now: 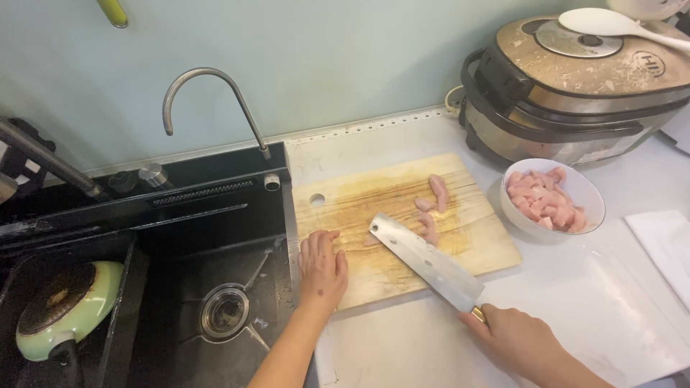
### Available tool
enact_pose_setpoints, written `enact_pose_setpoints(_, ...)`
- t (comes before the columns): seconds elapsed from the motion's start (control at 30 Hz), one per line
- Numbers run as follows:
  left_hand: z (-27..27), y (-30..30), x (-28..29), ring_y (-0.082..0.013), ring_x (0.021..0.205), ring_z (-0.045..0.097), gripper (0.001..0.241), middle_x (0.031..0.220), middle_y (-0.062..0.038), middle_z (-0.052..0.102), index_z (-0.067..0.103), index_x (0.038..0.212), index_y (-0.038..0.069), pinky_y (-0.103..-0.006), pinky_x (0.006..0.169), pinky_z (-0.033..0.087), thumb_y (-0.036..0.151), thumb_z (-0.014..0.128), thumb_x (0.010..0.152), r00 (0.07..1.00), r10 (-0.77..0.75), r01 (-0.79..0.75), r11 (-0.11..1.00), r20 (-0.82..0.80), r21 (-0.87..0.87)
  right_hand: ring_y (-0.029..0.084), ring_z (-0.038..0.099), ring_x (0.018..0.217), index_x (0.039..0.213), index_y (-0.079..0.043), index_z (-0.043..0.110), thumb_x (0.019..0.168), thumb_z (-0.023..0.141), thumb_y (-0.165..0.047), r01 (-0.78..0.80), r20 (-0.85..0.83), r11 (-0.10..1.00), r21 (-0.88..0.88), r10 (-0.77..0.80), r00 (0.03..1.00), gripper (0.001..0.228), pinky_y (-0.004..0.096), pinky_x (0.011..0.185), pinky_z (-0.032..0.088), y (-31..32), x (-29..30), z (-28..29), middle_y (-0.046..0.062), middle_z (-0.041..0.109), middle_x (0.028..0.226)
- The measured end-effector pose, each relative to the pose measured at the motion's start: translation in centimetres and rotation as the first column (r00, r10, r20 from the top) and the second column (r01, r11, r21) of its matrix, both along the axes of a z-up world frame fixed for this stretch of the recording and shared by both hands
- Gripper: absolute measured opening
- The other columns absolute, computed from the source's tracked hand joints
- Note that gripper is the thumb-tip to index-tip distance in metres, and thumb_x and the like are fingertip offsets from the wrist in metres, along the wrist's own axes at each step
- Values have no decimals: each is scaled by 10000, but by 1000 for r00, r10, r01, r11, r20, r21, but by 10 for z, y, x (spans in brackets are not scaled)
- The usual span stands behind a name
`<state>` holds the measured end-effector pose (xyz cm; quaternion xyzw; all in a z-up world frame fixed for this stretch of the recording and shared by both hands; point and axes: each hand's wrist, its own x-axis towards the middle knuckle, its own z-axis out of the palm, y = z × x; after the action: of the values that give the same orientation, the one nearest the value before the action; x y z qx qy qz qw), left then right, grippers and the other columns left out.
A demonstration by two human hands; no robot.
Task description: Cutting raw meat into small cubes on a wooden cutting board.
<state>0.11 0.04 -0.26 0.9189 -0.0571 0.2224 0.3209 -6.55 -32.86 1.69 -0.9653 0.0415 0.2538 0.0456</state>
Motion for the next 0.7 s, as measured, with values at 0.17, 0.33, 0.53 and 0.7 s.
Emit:
enact_pose_setpoints(0.17, 4, -2, 0, -345, 1198, 503, 364, 1238, -139, 558, 548, 1222, 65, -468, 992, 390, 105, 620, 868, 1000, 6, -7, 1000, -28, -14, 365, 783, 732, 1058, -173, 718, 933, 417, -636, 219, -64, 962, 166, -211, 975, 566, 479, 754, 621, 33, 4, 91, 159, 742, 744)
enact_pose_setpoints(0.33, 2, 1, 0, -340, 1200, 504, 357, 1230, -136, 559, 548, 1215, 65, -467, 1004, 390, 112, 624, 869, 1000, -5, 5, 1000, -22, 2, 332, 736, 777, 1008, -173, 739, 957, 436, -673, -32, 30, 999, 7, 32, 999, 588, 478, 761, 588, 9, 7, 30, 115, 727, 786)
enact_pose_setpoints(0.53, 1, -6, 2, -341, 1197, 503, 374, 1245, -134, 561, 552, 1220, 59, -463, 1006, 391, 101, 621, 855, 1000, 1, -1, 1000, -20, -7, 354, 727, 774, 968, -144, 708, 913, 432, -633, 45, 172, 987, 156, -72, 982, 564, 499, 733, 582, 10, 5, 60, 133, 756, 741)
enact_pose_setpoints(0.7, 3, -4, 4, -340, 1204, 505, 348, 1240, -130, 570, 566, 1210, 59, -461, 1004, 389, 112, 618, 870, 1000, 15, -15, 1000, -17, -14, 305, 749, 822, 992, -201, 702, 943, 433, -661, -65, -51, 996, 59, 68, 996, 535, 444, 770, 594, 7, 6, 45, 95, 749, 815)
